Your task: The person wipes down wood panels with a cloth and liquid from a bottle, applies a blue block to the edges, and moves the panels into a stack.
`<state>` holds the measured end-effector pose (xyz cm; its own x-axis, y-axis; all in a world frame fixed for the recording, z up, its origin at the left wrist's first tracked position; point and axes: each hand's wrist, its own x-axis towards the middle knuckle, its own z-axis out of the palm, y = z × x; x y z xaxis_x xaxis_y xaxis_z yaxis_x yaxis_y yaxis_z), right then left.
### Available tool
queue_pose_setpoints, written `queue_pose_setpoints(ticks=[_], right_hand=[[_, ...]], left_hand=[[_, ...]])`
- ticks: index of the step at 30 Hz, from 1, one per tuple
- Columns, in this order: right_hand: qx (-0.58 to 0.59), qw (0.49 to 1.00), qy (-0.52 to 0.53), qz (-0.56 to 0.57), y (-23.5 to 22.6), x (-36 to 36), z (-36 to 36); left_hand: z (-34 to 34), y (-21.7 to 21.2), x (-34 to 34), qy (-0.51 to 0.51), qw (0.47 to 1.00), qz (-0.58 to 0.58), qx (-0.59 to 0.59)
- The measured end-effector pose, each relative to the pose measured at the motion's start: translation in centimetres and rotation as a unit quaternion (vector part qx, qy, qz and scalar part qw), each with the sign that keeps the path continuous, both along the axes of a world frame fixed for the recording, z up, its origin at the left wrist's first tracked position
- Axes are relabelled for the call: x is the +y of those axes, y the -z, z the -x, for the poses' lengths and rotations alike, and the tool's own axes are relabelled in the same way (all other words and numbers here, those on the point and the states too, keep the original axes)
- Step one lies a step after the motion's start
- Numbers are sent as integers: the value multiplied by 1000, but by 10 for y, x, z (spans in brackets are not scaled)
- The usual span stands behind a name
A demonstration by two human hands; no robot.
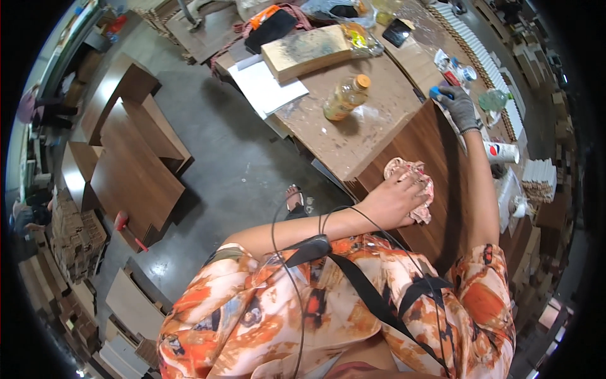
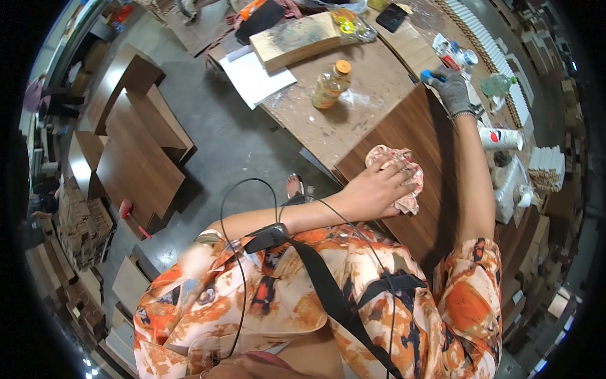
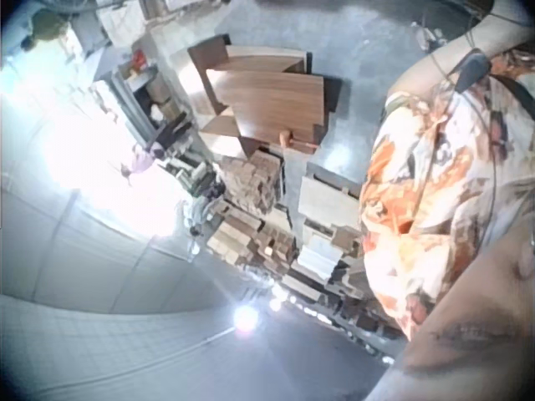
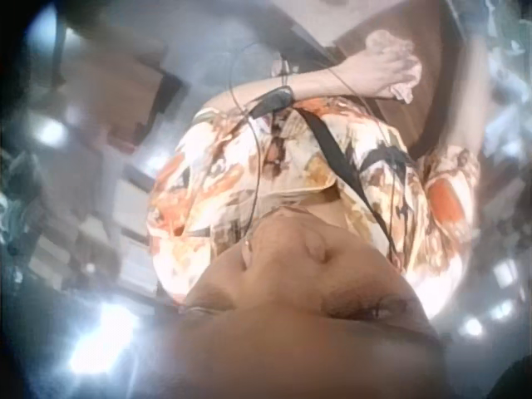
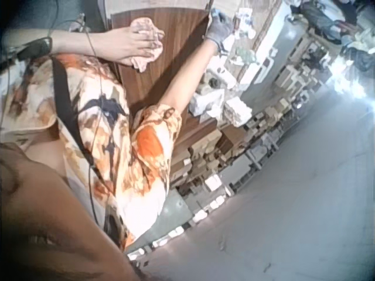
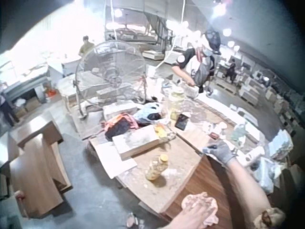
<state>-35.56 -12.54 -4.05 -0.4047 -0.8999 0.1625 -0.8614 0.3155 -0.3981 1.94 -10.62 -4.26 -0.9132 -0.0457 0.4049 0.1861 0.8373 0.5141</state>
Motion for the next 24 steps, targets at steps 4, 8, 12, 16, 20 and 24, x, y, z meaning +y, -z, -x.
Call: queue_pose_setpoints(ticks=[4, 8, 12, 16, 20, 24], right_hand=[[-9, 997, 75, 15, 11, 6, 9], [-232, 942, 164, 175, 25, 41, 22], [-410, 808, 173, 385, 64, 69, 4], [-607, 606, 84, 506, 91, 94, 15], [-627, 569, 108, 520, 76, 95, 0], [-645, 543, 117, 525, 73, 92, 1]], left_hand=[[-1, -2, 0, -9, 1000, 12, 3], [2, -9, 1, 5, 999, 33, -18], [3, -14, 7, -26, 997, 51, -60], [16, -17, 11, -37, 988, 114, -100], [54, -21, -8, -82, 986, 100, -110], [145, -10, -64, -160, 982, 98, -20]])
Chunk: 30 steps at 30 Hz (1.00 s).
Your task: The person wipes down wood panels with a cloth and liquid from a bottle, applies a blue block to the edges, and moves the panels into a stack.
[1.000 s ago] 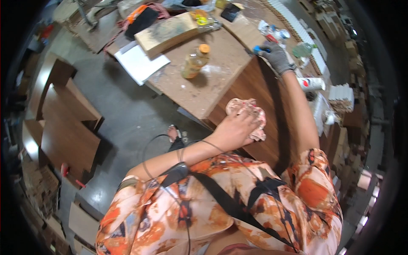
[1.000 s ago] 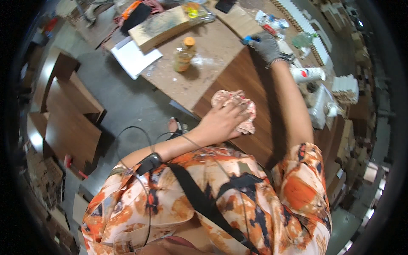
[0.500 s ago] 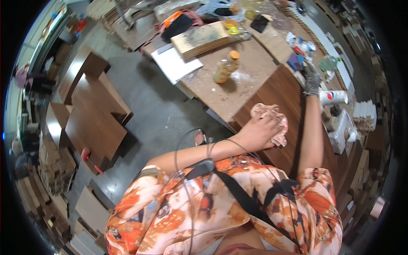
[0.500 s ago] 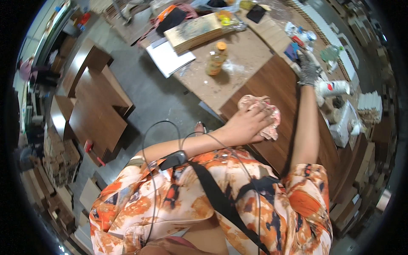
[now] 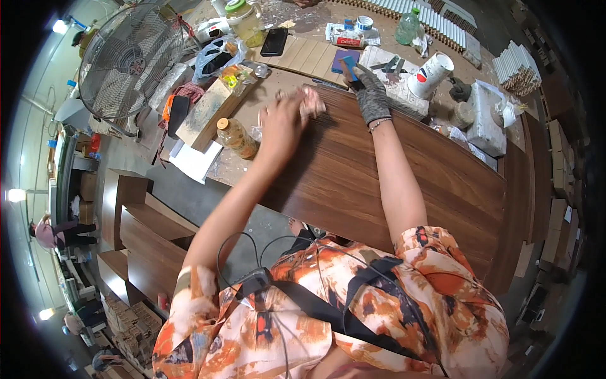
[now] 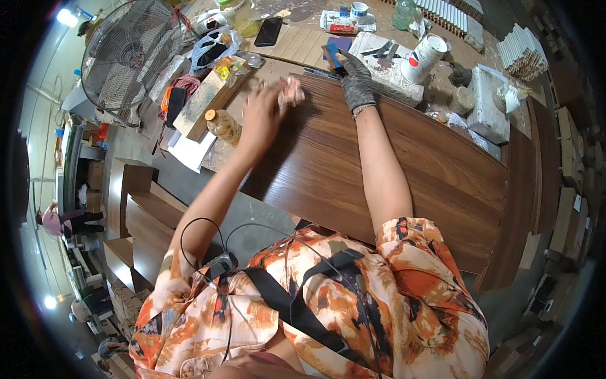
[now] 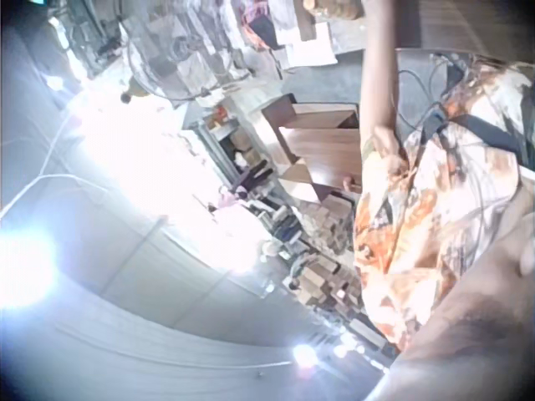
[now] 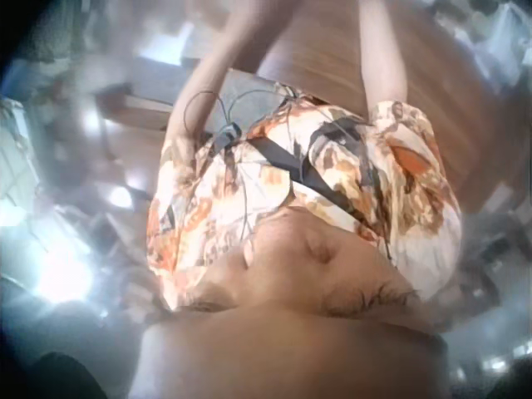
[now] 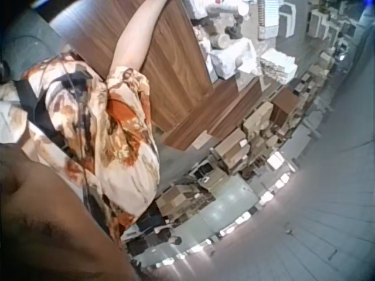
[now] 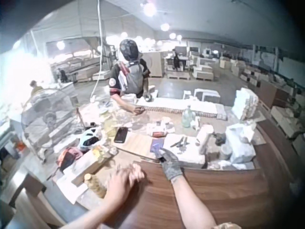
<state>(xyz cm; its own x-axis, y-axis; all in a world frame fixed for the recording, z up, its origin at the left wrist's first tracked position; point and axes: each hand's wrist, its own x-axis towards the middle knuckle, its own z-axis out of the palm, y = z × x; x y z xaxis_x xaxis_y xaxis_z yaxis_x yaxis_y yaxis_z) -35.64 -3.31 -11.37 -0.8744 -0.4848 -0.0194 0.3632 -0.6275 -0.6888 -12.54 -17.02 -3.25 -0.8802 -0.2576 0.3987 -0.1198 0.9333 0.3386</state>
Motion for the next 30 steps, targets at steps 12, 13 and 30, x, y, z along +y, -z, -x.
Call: queue_pose_setpoints(ticks=[12, 13, 30], right_hand=[[9, 998, -36, -46, 0, -8, 7], [10, 998, -44, -45, 5, -6, 9], [-3, 998, -68, 14, 18, -5, 26]], left_hand=[[17, 34, -9, -79, 994, 49, -57], [2, 31, -6, -77, 994, 42, -68], [-223, -15, 54, -127, 987, -52, -84]])
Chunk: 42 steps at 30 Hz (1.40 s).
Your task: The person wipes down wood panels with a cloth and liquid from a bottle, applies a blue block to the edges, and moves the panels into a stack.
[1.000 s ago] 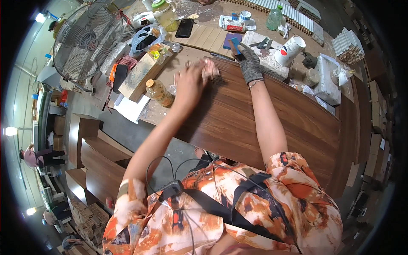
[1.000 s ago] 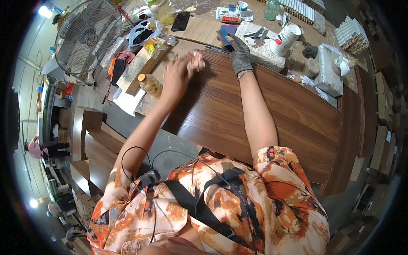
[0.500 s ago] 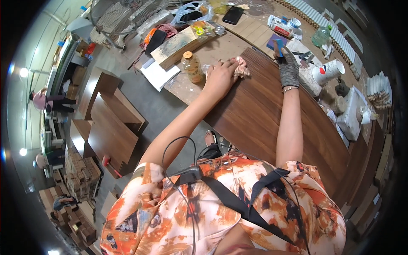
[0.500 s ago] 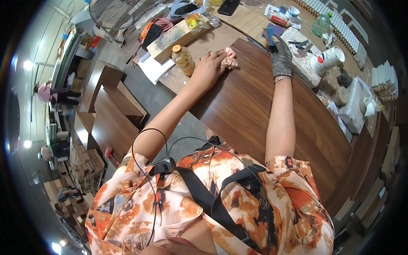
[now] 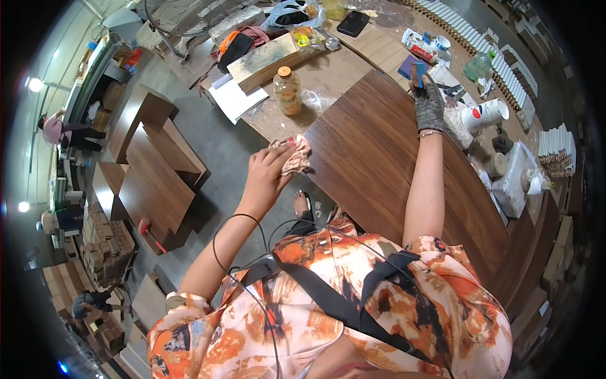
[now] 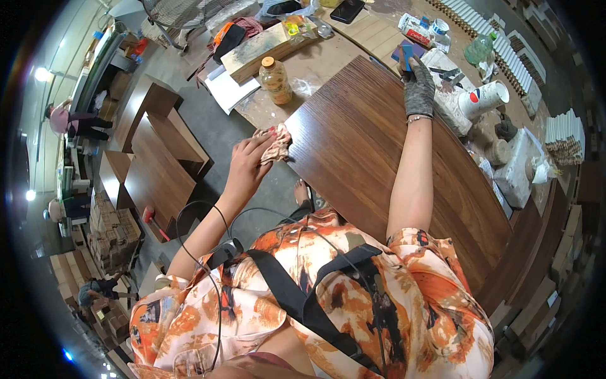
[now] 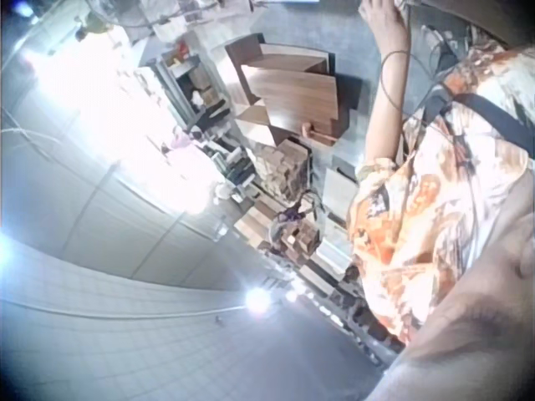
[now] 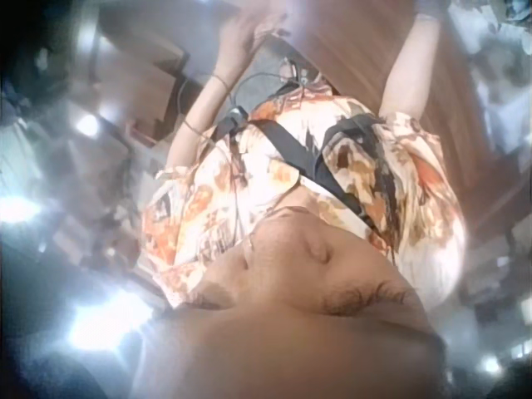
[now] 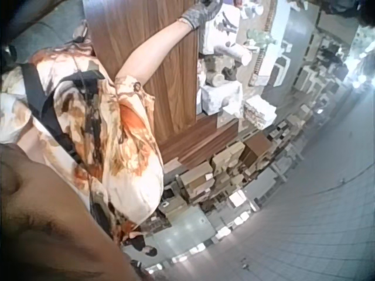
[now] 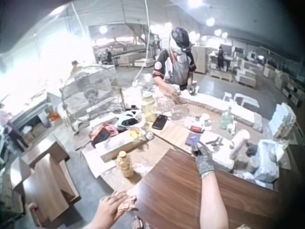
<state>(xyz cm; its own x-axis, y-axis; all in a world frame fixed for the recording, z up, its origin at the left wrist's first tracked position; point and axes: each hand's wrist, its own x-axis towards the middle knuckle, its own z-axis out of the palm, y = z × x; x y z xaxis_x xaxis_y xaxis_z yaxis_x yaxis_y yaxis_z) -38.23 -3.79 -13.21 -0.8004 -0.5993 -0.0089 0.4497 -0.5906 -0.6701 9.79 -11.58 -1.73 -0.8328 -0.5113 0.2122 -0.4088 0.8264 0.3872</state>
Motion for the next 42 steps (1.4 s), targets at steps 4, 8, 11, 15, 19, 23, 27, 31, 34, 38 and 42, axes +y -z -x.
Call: queue_pose_setpoints(ticks=[4, 8, 11, 15, 19, 23, 27, 31, 34, 38, 42], right_hand=[[-16, 1000, -2, -6, -7, -10, -9], [27, 999, -15, -16, 17, -5, 12], [-67, 979, -138, 131, 32, -3, 42], [52, 989, -122, 66, 36, -2, 35], [51, 997, -49, -23, 18, -7, 21], [13, 999, -25, -31, 11, -4, 12], [-7, 999, -32, 17, 25, -12, 27], [-97, 995, -20, 32, 32, -10, 37], [-146, 974, -109, 134, 50, 2, 64], [-128, 970, -126, 165, 36, -36, 4], [-200, 978, 2, 65, 18, 3, 40]], left_hand=[[-46, 7, -3, -43, 999, -7, 19], [-41, -5, -7, -159, 975, -26, 150], [8, 2, -13, -93, 968, -18, 232], [14, 24, 18, -121, 984, -32, 124], [-6, 25, 24, -125, 984, -26, 124], [-23, 34, 28, -149, 983, -32, 103], [-64, 88, 50, -154, 985, -52, 65], [-80, 96, 42, -231, 959, -155, 54], [-60, 73, 25, -186, 961, -178, 102], [-73, 76, 2, -167, 942, -255, 142], [-33, 38, -9, -16, 962, -263, 67]])
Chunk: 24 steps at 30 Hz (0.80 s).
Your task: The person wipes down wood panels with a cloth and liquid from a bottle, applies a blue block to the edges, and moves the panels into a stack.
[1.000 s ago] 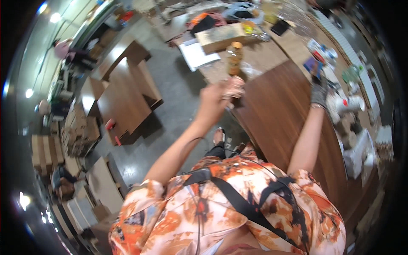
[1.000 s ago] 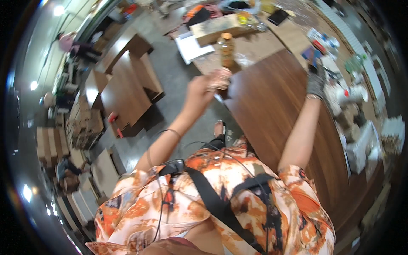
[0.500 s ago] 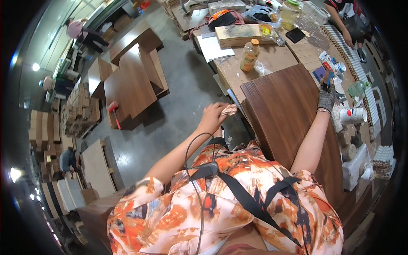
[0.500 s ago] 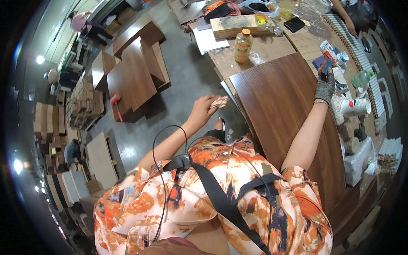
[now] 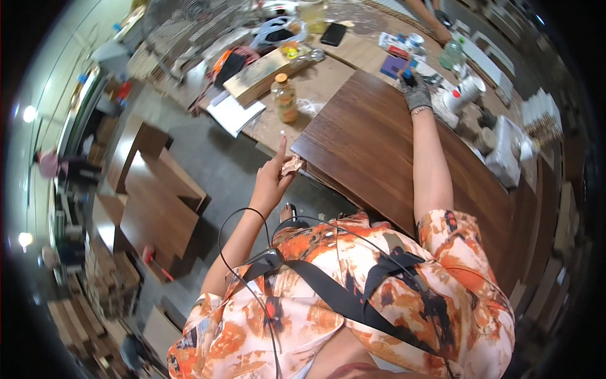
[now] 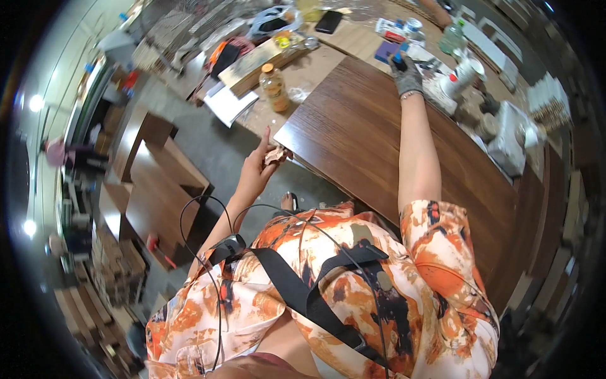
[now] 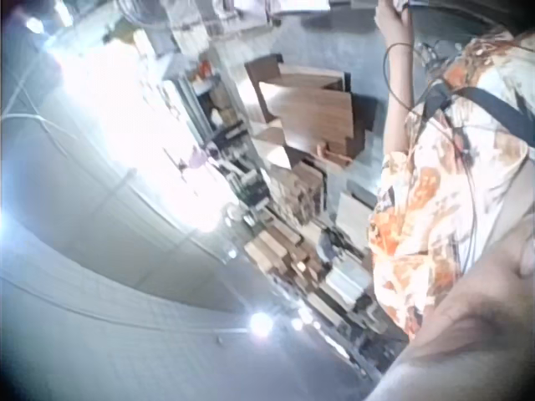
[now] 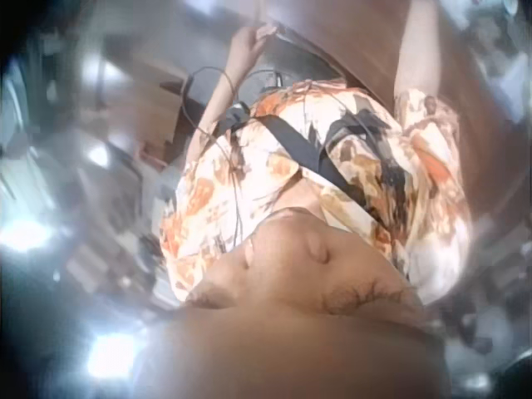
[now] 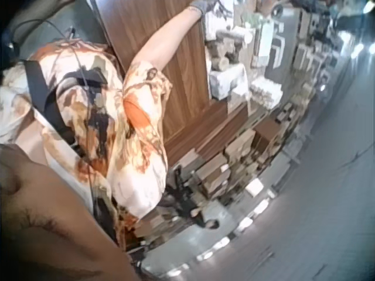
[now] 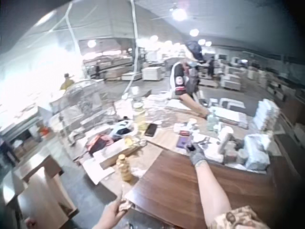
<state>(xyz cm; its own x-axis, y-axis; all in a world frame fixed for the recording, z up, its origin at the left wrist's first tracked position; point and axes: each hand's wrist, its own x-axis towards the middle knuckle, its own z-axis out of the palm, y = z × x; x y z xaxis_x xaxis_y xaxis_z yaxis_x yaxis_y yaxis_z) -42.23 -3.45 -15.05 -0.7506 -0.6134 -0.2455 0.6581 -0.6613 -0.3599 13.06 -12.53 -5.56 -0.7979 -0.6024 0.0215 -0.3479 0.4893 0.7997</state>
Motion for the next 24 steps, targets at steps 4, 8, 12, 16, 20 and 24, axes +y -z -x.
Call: queue_pose_setpoints(ticks=[4, 8, 12, 16, 20, 24], right_hand=[[70, 995, 9, -73, -59, 2, -67], [127, 986, -37, -105, -126, 40, -175], [287, 894, -95, -330, -177, 50, -327], [497, 751, 46, -432, -119, 44, -426], [579, 603, 114, -536, -114, 13, -483], [570, 579, 161, -560, -92, -4, -492]], left_hand=[[-4, 1, -25, 107, 986, 106, -76], [-30, -6, -71, 255, 938, 210, -105], [-66, 27, -146, 240, 960, 123, -77], [-59, 27, -184, 223, 974, -46, 13], [-56, 23, -205, 211, 968, -135, 7], [-42, 15, -205, 238, 961, -136, -17]])
